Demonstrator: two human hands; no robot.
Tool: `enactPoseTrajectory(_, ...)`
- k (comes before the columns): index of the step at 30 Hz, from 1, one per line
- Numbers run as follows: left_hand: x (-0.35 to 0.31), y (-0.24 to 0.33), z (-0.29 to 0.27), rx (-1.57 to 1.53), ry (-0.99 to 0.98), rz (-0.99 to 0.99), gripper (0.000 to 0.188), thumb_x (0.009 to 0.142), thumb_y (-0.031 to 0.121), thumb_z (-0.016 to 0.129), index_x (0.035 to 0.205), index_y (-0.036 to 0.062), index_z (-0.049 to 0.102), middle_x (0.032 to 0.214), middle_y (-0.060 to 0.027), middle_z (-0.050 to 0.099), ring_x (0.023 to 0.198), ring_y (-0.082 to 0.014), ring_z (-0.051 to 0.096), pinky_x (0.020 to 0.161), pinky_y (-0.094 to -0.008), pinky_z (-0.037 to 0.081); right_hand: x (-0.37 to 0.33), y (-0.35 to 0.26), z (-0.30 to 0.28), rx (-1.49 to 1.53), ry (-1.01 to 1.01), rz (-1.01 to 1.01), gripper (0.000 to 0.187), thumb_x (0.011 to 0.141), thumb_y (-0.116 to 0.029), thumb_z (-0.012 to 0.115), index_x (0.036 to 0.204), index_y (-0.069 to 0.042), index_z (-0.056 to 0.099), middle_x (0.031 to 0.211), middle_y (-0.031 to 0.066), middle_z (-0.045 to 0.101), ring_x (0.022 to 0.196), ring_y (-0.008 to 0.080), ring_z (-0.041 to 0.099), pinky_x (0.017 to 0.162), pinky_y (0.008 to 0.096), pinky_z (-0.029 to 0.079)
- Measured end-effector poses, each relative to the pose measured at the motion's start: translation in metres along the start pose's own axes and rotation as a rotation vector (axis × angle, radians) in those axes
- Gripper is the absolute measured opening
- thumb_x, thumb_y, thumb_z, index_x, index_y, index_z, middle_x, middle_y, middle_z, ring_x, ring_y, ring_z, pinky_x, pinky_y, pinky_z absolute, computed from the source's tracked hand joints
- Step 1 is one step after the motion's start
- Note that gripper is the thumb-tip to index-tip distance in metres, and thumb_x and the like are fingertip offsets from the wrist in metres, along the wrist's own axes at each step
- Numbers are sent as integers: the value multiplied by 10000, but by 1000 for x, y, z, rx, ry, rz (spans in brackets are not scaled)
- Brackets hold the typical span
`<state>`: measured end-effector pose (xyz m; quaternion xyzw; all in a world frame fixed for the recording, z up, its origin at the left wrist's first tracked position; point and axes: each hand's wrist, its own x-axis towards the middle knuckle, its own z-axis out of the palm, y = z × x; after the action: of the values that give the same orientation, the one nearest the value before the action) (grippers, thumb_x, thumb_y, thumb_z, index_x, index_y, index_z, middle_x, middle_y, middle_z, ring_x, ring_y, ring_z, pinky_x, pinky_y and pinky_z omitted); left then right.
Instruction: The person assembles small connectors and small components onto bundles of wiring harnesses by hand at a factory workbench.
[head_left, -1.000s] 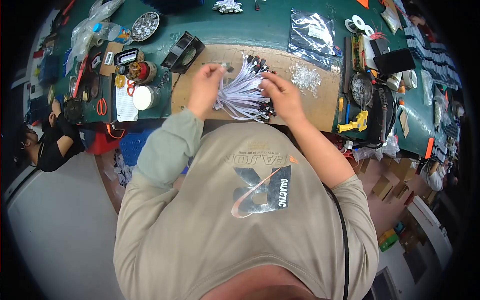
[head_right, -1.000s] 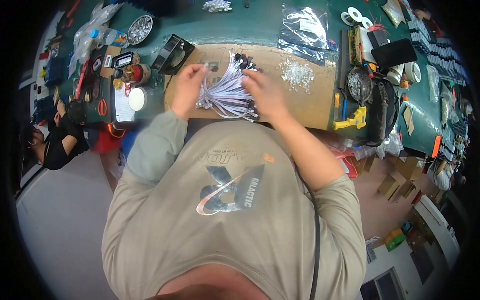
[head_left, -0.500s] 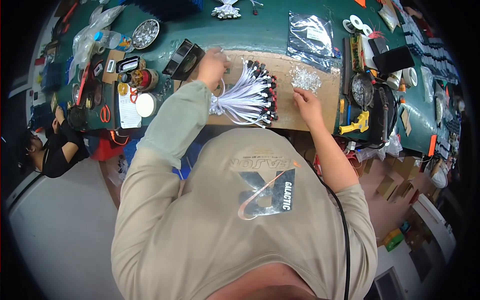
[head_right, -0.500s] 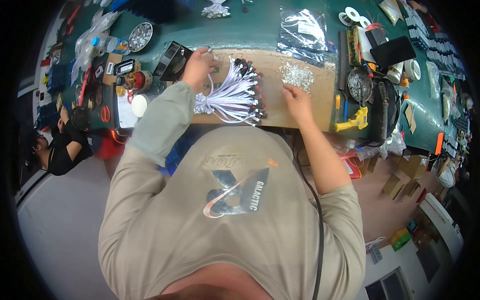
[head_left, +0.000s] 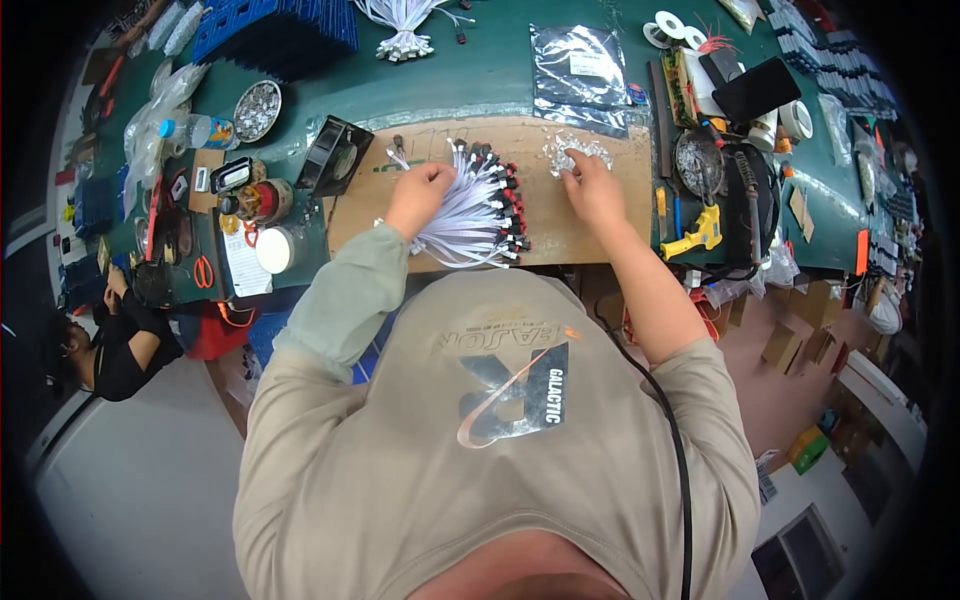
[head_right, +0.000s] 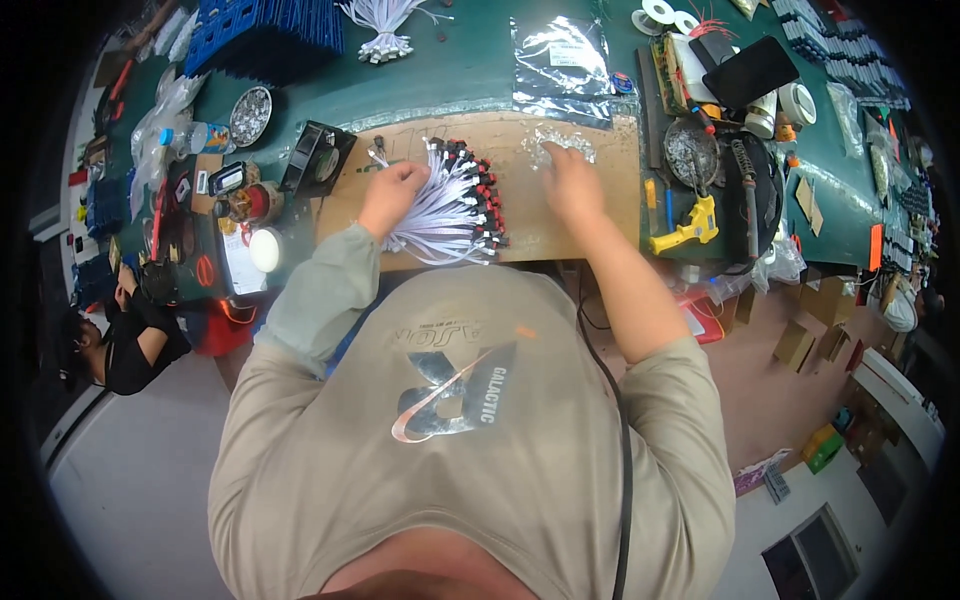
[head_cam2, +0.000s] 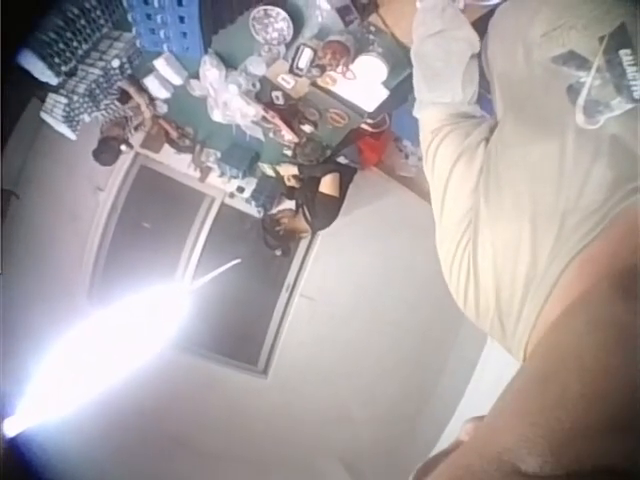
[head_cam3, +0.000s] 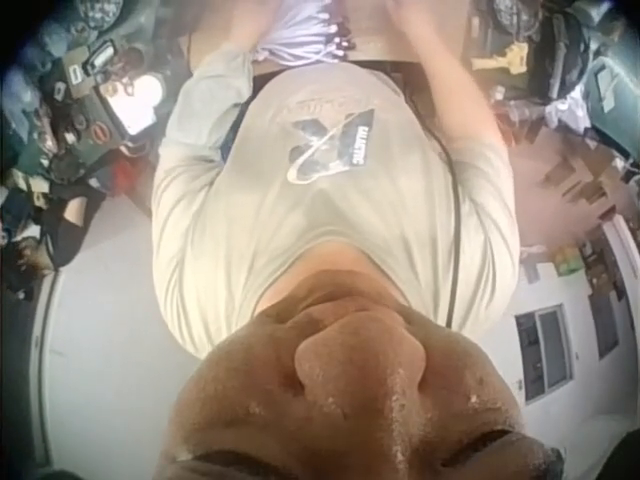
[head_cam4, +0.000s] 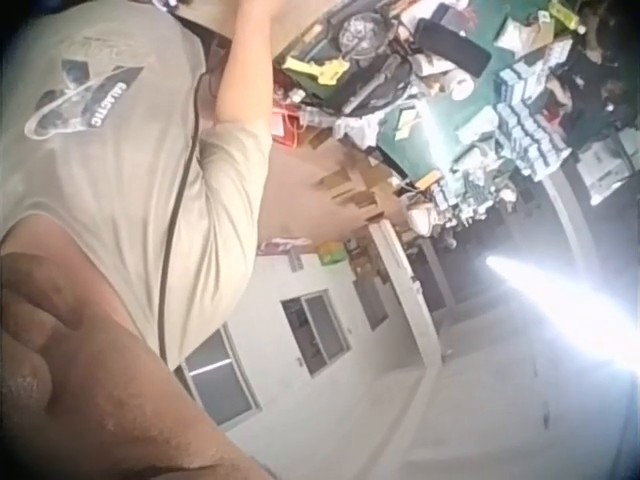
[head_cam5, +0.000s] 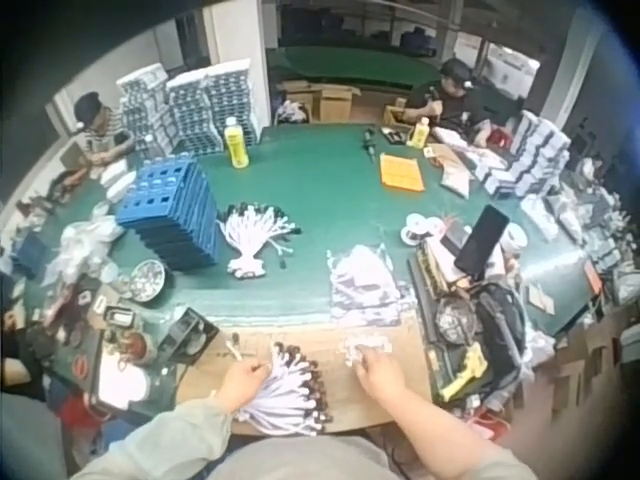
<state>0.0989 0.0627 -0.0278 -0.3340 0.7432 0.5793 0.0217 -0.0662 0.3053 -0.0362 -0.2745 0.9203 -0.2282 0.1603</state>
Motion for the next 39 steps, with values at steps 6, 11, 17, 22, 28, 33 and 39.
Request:
enactPoseTrajectory(6, -2, 10, 3, 248, -65, 108, 226, 864, 226, 591, 937, 27, 671, 862, -154, 677, 796, -308, 642, 727, -367, 488, 34, -9, 8, -162, 127, -286, 323, 800, -157, 579, 1119, -136, 633, 999, 106, 608, 956, 309, 591, 807, 419, 508)
enactPoseTrajectory(11, -4, 13, -4, 332, -112, 166, 217, 859, 204, 592, 975, 31, 654, 914, -164, 671, 858, -338, 634, 763, -393, 489, 59, -30, 14, -268, 69, -350, 230, 805, -166, 557, 1006, -115, 656, 998, 102, 614, 981, 296, 587, 822, 421, 501)
enactPoseTrajectory(17, -7, 9, 3, 325, -151, 215, 198, 853, 180, 600, 959, 17, 638, 871, -162, 666, 837, -315, 637, 754, -380, 486, 71, -34, 33, -319, -10, -388, 161, 819, -214, 630, 933, -111, 677, 924, 98, 624, 921, 304, 599, 805, 415, 492)
enactPoseTrajectory(22, -12, 19, 12, 269, -190, 114, 191, 827, 188, 611, 924, 25, 636, 841, -171, 657, 814, -323, 636, 742, -392, 490, 71, -34, 36, -316, -31, -382, 151, 820, -210, 620, 912, -99, 666, 903, 115, 631, 906, 305, 607, 810, 425, 490)
enactPoseTrajectory(28, -10, -2, 12, 107, -83, 86, 198, 836, 211, 639, 902, 25, 627, 803, -127, 655, 748, -243, 623, 699, -348, 482, 40, -96, 5, 344, -122, -92, 186, 874, -200, 599, 988, -56, 629, 980, 144, 671, 909, 307, 641, 786, 383, 508)
enactPoseTrajectory(33, 4, -18, 6, -143, -41, 36, 92, 918, 128, 583, 929, 38, 569, 779, -19, 607, 727, -87, 552, 640, -250, 443, 14, -105, 18, 244, -112, -592, 165, 846, -151, 613, 983, -61, 599, 957, 139, 641, 917, 328, 610, 795, 416, 481)
enactPoseTrajectory(39, -5, 13, -15, -500, -70, -184, 88, 921, 113, 567, 969, 41, 555, 826, -36, 626, 734, -110, 581, 666, -243, 451, -4, -92, 31, 189, -17, -724, 121, 825, -125, 604, 908, -47, 562, 899, 138, 608, 867, 344, 580, 767, 437, 458)
